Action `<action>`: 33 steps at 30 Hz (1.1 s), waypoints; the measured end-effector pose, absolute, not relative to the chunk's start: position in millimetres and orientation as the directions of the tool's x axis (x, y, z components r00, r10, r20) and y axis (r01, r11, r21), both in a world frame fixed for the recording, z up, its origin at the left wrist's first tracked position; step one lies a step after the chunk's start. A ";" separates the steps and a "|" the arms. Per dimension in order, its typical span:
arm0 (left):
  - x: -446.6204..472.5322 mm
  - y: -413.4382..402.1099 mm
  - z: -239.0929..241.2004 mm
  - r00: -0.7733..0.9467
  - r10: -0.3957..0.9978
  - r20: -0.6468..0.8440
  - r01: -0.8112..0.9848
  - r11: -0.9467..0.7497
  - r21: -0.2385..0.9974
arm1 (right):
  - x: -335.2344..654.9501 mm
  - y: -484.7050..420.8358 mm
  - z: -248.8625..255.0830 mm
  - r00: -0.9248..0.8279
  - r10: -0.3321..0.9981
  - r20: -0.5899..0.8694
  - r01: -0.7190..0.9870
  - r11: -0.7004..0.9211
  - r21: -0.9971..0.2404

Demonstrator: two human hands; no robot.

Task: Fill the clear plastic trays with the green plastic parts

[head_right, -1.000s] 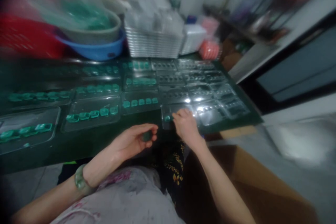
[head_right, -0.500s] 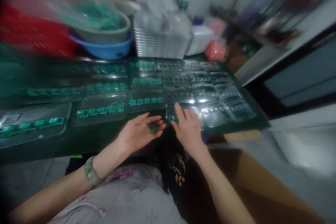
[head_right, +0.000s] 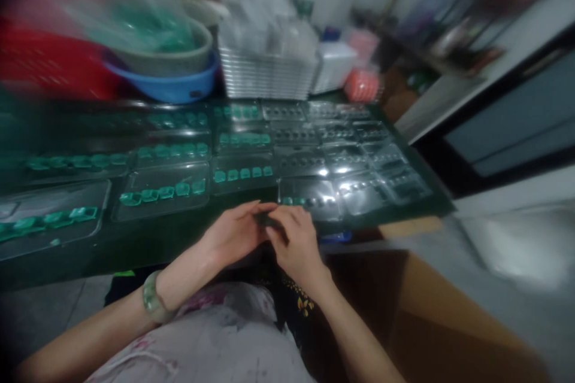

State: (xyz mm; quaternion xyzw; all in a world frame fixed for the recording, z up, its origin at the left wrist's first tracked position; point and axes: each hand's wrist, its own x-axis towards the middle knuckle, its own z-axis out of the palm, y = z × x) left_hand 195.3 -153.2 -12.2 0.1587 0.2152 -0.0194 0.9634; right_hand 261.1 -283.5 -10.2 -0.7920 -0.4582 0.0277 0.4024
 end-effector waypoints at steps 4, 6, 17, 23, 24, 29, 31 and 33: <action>194.4 -153.8 -13.5 0.910 -0.023 -0.414 0.168 0.933 0.318 | 274.0 -303.3 -7.2 0.724 0.656 0.213 0.480 -0.257 -0.839; 193.6 -153.3 -14.3 0.904 -0.015 -0.427 0.178 0.922 0.344 | 289.0 -314.0 -7.4 0.772 0.604 0.198 0.456 -0.310 -0.834; 188.1 -148.7 -21.9 0.903 0.016 -0.430 0.172 0.903 0.394 | 347.4 -311.8 -22.3 0.741 0.634 0.223 0.654 -0.603 -0.457; 187.2 -148.6 -20.0 0.895 0.023 -0.446 0.177 0.899 0.401 | 348.5 -306.2 -25.2 0.703 0.660 0.264 0.711 -0.639 -0.294; 187.2 -148.9 -20.0 0.893 0.021 -0.449 0.180 0.899 0.401 | 348.8 -306.2 -25.4 0.695 0.668 0.266 0.719 -0.636 -0.280; 187.5 -149.1 -22.3 0.895 0.031 -0.446 0.172 0.897 0.407 | 351.3 -307.1 -25.4 0.630 0.734 0.253 0.771 -0.553 -0.315; 187.5 -148.7 -23.9 0.899 0.029 -0.438 0.169 0.898 0.406 | 350.9 -306.4 -25.6 0.610 0.747 0.263 0.787 -0.533 -0.310; 187.5 -148.1 -25.4 0.903 0.023 -0.428 0.170 0.898 0.407 | 349.4 -305.3 -25.8 0.611 0.743 0.273 0.791 -0.555 -0.259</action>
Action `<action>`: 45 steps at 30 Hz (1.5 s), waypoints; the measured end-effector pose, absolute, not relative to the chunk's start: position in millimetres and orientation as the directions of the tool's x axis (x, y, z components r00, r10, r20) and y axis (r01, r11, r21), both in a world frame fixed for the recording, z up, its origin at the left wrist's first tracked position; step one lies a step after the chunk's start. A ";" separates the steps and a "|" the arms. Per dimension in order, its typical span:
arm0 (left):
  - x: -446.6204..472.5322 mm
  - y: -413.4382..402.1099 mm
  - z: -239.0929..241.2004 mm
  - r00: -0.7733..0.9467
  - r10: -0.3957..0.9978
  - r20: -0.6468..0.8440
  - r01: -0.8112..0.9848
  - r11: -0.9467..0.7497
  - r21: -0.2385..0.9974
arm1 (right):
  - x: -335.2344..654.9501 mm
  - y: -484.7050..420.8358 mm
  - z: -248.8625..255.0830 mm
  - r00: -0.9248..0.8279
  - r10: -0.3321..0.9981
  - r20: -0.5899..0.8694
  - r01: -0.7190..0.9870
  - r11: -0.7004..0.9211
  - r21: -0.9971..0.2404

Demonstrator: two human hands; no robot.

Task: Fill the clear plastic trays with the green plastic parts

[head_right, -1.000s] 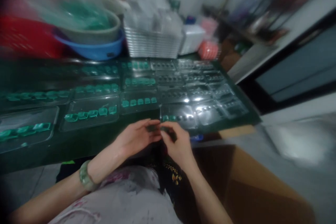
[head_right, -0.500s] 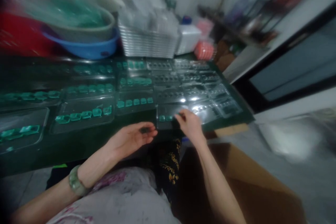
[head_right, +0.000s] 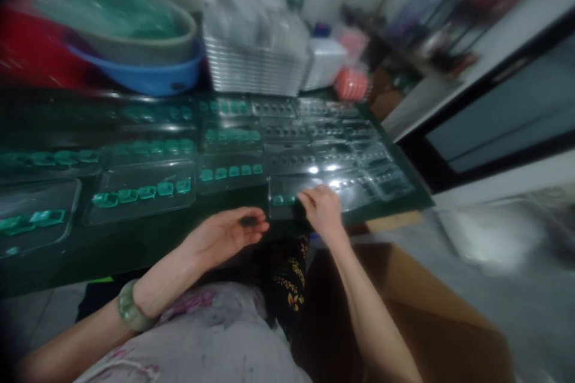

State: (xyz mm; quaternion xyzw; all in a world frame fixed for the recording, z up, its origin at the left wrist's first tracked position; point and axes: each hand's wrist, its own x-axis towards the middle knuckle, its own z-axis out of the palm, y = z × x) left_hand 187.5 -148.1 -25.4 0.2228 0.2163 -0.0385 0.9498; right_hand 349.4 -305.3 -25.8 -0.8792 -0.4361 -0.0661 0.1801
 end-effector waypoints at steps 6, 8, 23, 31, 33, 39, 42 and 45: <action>186.1 -146.6 -26.9 0.912 0.023 -0.409 0.165 0.893 0.419 | 348.0 -305.9 -23.3 0.597 0.761 0.254 0.799 -0.594 -0.095; 186.1 -146.9 -26.8 0.913 0.024 -0.407 0.165 0.891 0.423 | 349.0 -306.6 -22.5 0.590 0.774 0.232 0.803 -0.592 -0.067; 205.1 -164.7 -19.4 0.937 -0.044 -0.346 0.233 0.817 0.527 | 332.4 -310.2 -9.7 0.638 0.675 0.371 0.750 -0.435 -0.498; 214.8 -179.2 -12.9 0.932 0.022 -0.361 0.204 0.792 0.576 | 297.1 -305.9 -2.3 0.633 0.705 0.320 0.678 -0.306 -0.668; 213.6 -180.0 -14.1 0.923 0.051 -0.382 0.205 0.775 0.597 | 292.1 -304.9 -5.7 0.639 0.706 0.306 0.660 -0.298 -0.690; 211.4 -182.7 -13.8 0.912 0.107 -0.397 0.225 0.678 0.700 | 280.6 -308.7 -6.5 0.755 0.612 0.236 0.508 -0.318 -0.801; 209.9 -184.6 -15.9 0.914 0.116 -0.388 0.244 0.608 0.756 | 275.1 -313.4 -6.1 0.767 0.617 0.178 0.455 -0.328 -0.828; 209.2 -186.7 -18.2 0.928 0.099 -0.359 0.240 0.578 0.780 | 272.3 -318.0 -7.0 0.767 0.624 0.149 0.424 -0.320 -0.847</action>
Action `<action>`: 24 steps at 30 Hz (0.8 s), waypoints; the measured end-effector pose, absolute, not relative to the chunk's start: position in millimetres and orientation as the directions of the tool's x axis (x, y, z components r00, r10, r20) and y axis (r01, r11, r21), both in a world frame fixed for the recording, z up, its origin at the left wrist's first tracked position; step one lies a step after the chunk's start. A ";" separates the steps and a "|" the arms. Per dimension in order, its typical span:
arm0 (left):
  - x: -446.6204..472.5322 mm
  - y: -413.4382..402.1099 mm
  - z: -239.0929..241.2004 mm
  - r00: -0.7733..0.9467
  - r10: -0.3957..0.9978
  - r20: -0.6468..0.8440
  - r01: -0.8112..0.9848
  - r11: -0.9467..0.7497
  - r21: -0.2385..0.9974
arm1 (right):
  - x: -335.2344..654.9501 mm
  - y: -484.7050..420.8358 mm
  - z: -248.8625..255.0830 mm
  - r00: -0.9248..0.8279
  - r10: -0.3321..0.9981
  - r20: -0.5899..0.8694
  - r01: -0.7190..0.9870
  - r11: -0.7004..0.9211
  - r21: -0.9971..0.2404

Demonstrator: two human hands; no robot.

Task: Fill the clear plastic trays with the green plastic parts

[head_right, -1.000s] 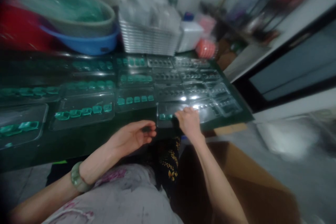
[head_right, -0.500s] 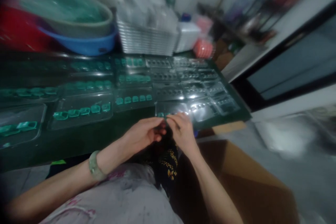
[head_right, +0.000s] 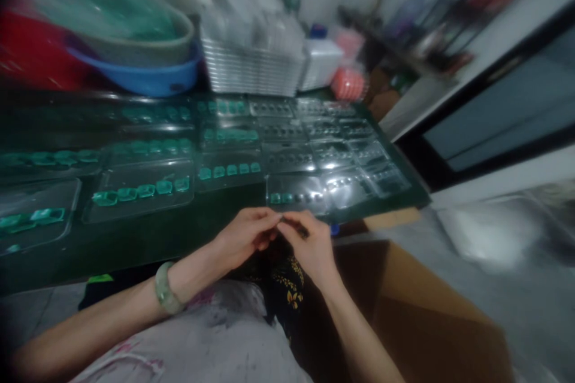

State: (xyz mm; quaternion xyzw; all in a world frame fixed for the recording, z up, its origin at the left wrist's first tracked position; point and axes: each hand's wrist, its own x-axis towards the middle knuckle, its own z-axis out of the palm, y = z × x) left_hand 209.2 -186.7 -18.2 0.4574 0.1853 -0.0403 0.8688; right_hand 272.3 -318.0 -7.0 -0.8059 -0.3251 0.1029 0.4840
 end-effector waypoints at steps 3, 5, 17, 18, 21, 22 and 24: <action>208.9 -187.0 -15.7 0.931 0.063 -0.359 0.247 0.616 0.748 | 280.0 -321.1 -8.0 0.764 0.623 0.167 0.469 -0.358 -0.807; 208.0 -184.9 -12.3 0.924 0.044 -0.380 0.262 0.649 0.714 | 292.5 -321.4 -9.2 0.764 0.604 0.226 0.550 -0.426 -0.719; 198.0 -162.8 -18.3 0.938 0.053 -0.341 0.198 0.728 0.657 | 342.0 -308.6 -32.0 0.625 0.708 0.329 0.780 -0.583 -0.228; 198.0 -162.9 -18.8 0.940 0.049 -0.336 0.196 0.731 0.654 | 341.8 -308.9 -31.5 0.612 0.722 0.322 0.790 -0.580 -0.201; 199.1 -163.5 -18.4 0.947 0.036 -0.319 0.179 0.766 0.617 | 340.4 -306.9 -28.7 0.570 0.769 0.288 0.819 -0.561 -0.122; 199.7 -163.4 -17.7 0.948 0.030 -0.315 0.172 0.788 0.592 | 339.9 -305.1 -28.1 0.556 0.782 0.281 0.828 -0.553 -0.098; 201.0 -162.4 -15.5 0.950 0.004 -0.314 0.167 0.839 0.518 | 339.3 -300.4 -27.8 0.528 0.805 0.270 0.843 -0.535 -0.052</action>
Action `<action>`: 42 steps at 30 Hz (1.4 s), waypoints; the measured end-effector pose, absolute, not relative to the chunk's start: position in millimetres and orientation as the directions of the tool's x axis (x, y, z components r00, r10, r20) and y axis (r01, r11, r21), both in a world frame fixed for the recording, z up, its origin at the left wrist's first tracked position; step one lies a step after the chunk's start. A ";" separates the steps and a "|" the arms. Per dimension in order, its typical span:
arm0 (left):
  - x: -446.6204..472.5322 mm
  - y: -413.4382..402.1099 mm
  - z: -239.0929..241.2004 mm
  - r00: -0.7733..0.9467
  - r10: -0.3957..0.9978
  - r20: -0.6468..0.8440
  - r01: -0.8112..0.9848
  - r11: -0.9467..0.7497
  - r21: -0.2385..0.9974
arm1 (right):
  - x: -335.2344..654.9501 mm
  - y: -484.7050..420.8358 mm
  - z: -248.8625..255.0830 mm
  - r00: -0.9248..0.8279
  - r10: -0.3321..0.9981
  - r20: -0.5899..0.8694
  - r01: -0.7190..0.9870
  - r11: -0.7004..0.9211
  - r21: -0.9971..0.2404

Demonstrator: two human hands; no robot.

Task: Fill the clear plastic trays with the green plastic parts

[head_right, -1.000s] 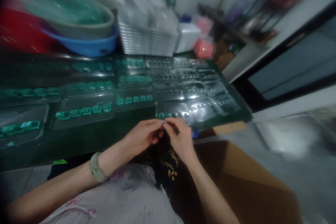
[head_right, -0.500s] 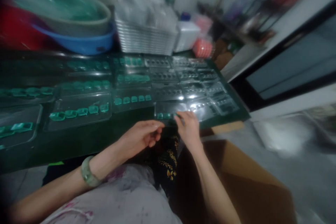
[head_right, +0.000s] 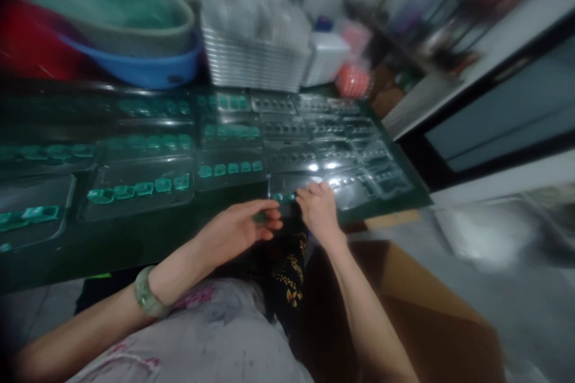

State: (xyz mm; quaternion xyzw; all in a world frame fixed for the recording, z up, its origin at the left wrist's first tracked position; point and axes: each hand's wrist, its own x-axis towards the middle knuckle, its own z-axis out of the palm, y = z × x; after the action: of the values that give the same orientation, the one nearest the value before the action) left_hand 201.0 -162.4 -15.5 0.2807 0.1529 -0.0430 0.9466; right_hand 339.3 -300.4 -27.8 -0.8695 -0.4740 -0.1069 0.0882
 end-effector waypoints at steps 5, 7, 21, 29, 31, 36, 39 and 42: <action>201.6 -155.7 -9.0 0.949 -0.080 -0.305 0.184 0.925 0.331 | 339.2 -296.2 -22.5 0.507 0.829 0.238 0.851 -0.525 0.017; 200.7 -154.0 -7.9 0.952 -0.076 -0.297 0.172 0.936 0.309 | 335.7 -299.5 -13.5 0.515 0.820 0.250 0.847 -0.532 -0.001; 198.8 -172.3 -9.7 0.971 -0.069 -0.230 0.175 0.860 0.479 | 274.5 -298.7 4.8 0.510 0.845 0.158 0.736 -0.334 -0.588; 200.3 -179.9 -13.3 0.965 -0.047 -0.259 0.200 0.769 0.607 | 283.1 -310.1 -4.0 0.562 0.826 0.050 0.516 -0.302 -0.802; 199.4 -181.4 -13.6 0.953 -0.040 -0.299 0.238 0.709 0.664 | 282.2 -310.4 -5.2 0.577 0.816 0.038 0.499 -0.316 -0.807; 197.9 -180.3 -11.9 0.978 0.015 -0.210 0.191 0.359 0.914 | 274.7 -308.4 -7.3 0.699 0.709 0.086 0.438 -0.330 -0.836; 197.3 -176.2 -11.1 0.984 0.033 -0.176 0.167 0.194 0.967 | 272.6 -308.1 -9.7 0.729 0.683 0.031 0.280 -0.257 -0.925; 195.6 -172.8 -10.7 0.986 0.136 -0.095 0.087 0.062 0.994 | 271.7 -308.9 -12.1 0.738 0.675 -0.013 0.202 -0.240 -0.949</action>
State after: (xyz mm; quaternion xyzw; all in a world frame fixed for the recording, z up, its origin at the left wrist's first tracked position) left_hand 195.6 -172.8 -10.7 0.6848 0.0814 0.0167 0.7240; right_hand 271.7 -308.9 -12.1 -0.7569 -0.2896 0.2170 0.5442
